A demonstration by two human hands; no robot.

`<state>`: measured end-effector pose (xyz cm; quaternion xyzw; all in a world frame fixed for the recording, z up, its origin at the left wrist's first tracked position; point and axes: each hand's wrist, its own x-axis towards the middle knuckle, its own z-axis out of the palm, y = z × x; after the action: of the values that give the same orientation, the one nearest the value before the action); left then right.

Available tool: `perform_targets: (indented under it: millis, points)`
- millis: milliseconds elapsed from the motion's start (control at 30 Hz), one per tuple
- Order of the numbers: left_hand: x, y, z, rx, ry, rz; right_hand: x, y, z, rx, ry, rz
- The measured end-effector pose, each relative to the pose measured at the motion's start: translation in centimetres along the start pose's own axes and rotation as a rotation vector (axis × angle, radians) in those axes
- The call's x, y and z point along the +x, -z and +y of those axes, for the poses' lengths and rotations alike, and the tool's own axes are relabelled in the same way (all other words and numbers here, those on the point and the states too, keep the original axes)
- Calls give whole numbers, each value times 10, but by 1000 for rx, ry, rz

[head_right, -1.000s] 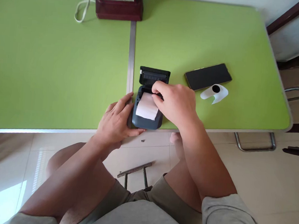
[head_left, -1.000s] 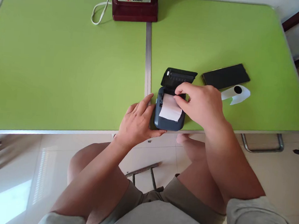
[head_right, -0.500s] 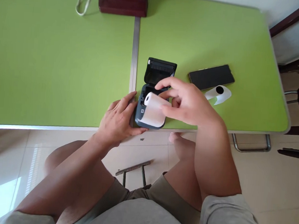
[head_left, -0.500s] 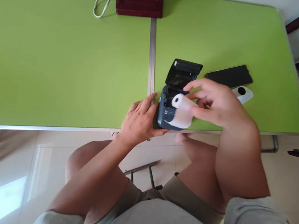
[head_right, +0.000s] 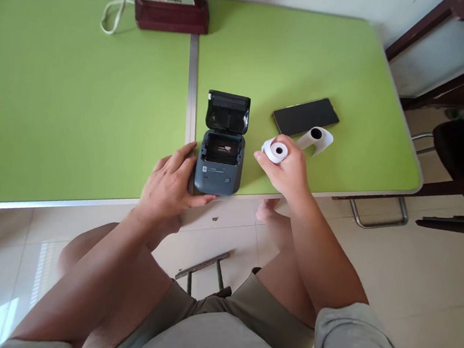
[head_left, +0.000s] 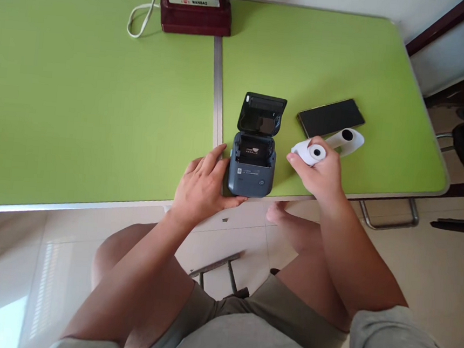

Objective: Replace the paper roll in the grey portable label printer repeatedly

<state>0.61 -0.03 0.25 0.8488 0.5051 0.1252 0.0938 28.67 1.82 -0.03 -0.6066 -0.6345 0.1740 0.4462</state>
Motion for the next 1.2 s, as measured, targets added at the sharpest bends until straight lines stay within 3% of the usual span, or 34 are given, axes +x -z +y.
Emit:
perform_targets:
  millis: [100,200,333,433,500,700,833,933,1067,1200]
  points:
    - [0,-1,-2,2,-23,16,6,-6,2,-136,102,69]
    - [-1,-3,-3,7,-40,42,9,-9,7,-233,117,38]
    - [-2,-4,-5,-5,-60,65,8,13,14,-167,184,-16]
    - [-2,-5,-6,-17,-53,60,11,42,26,-168,277,267]
    - [-2,-5,-7,-25,-40,46,14,55,41,-263,232,410]
    - [0,-3,-8,-45,-15,2,23,53,88,-317,38,198]
    - [1,-1,-9,-50,-15,-7,25,51,97,-294,-26,168]
    - [1,0,-8,-47,-1,-8,24,53,78,-251,49,233]
    - [1,0,-5,-34,7,-31,19,52,13,-35,313,250]
    - [1,1,-4,-29,9,-43,22,34,-50,9,465,-6]
